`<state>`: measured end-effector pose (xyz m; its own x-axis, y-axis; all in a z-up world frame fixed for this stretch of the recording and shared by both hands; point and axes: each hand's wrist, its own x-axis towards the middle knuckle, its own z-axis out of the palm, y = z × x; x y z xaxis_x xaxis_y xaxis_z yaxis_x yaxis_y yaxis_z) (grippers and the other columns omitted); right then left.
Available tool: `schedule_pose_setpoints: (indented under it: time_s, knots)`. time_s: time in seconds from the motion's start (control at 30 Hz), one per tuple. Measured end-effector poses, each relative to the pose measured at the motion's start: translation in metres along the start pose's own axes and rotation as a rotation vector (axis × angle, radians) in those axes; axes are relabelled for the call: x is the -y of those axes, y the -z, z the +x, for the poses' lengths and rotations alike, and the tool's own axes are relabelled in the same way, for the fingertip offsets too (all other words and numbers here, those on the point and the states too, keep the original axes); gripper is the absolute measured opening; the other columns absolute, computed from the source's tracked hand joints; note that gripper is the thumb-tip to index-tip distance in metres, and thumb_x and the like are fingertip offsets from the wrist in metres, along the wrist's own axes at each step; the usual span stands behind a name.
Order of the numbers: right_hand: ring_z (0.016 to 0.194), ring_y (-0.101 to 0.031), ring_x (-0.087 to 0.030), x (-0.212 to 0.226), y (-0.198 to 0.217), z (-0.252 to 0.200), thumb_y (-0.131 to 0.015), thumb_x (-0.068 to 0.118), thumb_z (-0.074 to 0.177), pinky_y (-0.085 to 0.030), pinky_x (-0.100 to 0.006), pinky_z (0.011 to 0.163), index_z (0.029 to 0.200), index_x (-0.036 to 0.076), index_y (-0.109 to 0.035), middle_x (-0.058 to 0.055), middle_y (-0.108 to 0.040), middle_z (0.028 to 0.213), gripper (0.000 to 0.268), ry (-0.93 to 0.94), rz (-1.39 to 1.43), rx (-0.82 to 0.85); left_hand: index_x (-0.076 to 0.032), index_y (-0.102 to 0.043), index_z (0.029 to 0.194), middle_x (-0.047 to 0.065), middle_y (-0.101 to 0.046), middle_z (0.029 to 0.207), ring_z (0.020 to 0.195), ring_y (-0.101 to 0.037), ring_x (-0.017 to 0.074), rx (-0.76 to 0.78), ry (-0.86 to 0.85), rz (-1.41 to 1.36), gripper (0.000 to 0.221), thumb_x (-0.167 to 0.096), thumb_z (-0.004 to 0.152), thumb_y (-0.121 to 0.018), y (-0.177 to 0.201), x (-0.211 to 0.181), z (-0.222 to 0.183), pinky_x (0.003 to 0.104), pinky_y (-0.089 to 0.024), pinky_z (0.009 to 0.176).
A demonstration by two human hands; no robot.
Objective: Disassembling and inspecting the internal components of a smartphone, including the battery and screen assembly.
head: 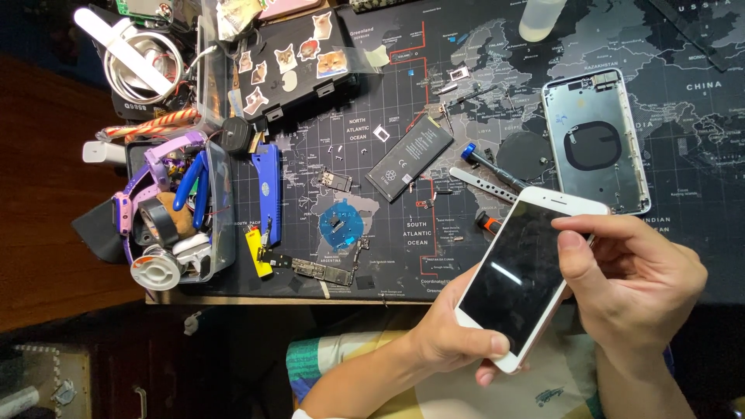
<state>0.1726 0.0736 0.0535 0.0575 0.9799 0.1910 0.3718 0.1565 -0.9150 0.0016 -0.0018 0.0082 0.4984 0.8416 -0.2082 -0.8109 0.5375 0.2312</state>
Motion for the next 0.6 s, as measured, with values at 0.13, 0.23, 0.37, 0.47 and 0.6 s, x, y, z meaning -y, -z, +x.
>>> schedule_pose_setpoints:
  time_s: [0.13, 0.23, 0.37, 0.47, 0.6]
  knots:
    - [0.052, -0.054, -0.009, -0.002, 0.009, -0.001, -0.079, 0.011, 0.104, -0.038, -0.022, 0.052, 0.110, -0.003, -0.079, -0.007, -0.065, 0.067, 0.015, 0.013, -0.014, 0.094, 0.011, -0.036, 0.161, 0.033, -0.064, 0.101, 0.064, -0.071, 0.0341, -0.010, -0.009, -0.047, 0.091, 0.003, 0.088, -0.088, 0.003, 0.002, -0.001, 0.032, -0.055, 0.042]
    - [0.051, -0.061, -0.004, -0.020, 0.024, -0.007, -0.086, 0.025, 0.087, -0.043, -0.021, 0.049, 0.110, 0.012, -0.083, 0.001, -0.077, 0.071, 0.027, 0.126, -0.069, 0.302, 0.011, -0.042, 0.154, 0.033, -0.069, 0.090, 0.053, -0.070, 0.0301, -0.110, -0.002, -0.037, 0.081, 0.002, 0.086, -0.084, 0.008, 0.001, -0.003, 0.029, -0.050, 0.038]
    - [0.046, -0.053, -0.010, 0.009, 0.029, -0.009, -0.080, 0.025, 0.091, -0.045, -0.025, 0.048, 0.114, 0.025, -0.085, 0.006, -0.069, 0.066, 0.024, 0.490, 0.005, 0.627, 0.014, -0.039, 0.168, 0.024, -0.064, 0.153, 0.048, -0.059, 0.0122, -0.103, -0.019, 0.016, 0.098, -0.014, 0.086, -0.084, -0.021, -0.015, 0.000, 0.018, -0.041, 0.039]
    - [0.065, -0.080, -0.006, 0.015, 0.024, -0.010, -0.074, 0.020, 0.096, -0.056, -0.020, 0.056, 0.118, 0.017, -0.080, 0.007, -0.085, 0.087, 0.023, 0.587, 0.052, 0.649, 0.008, -0.047, 0.136, 0.014, -0.063, 0.075, 0.042, -0.057, 0.0160, -0.162, 0.009, -0.020, 0.052, -0.001, 0.093, -0.075, -0.005, -0.008, -0.004, 0.022, -0.046, 0.039]
    - [0.063, -0.077, -0.005, 0.013, 0.021, -0.015, -0.079, 0.028, 0.092, -0.055, -0.021, 0.057, 0.110, 0.020, -0.080, 0.007, -0.082, 0.083, 0.020, 0.594, -0.003, 0.571, 0.009, -0.046, 0.142, 0.016, -0.066, 0.090, 0.044, -0.061, 0.0181, -0.157, 0.017, -0.041, 0.058, -0.001, 0.094, -0.076, -0.005, -0.010, -0.007, 0.023, -0.048, 0.039]
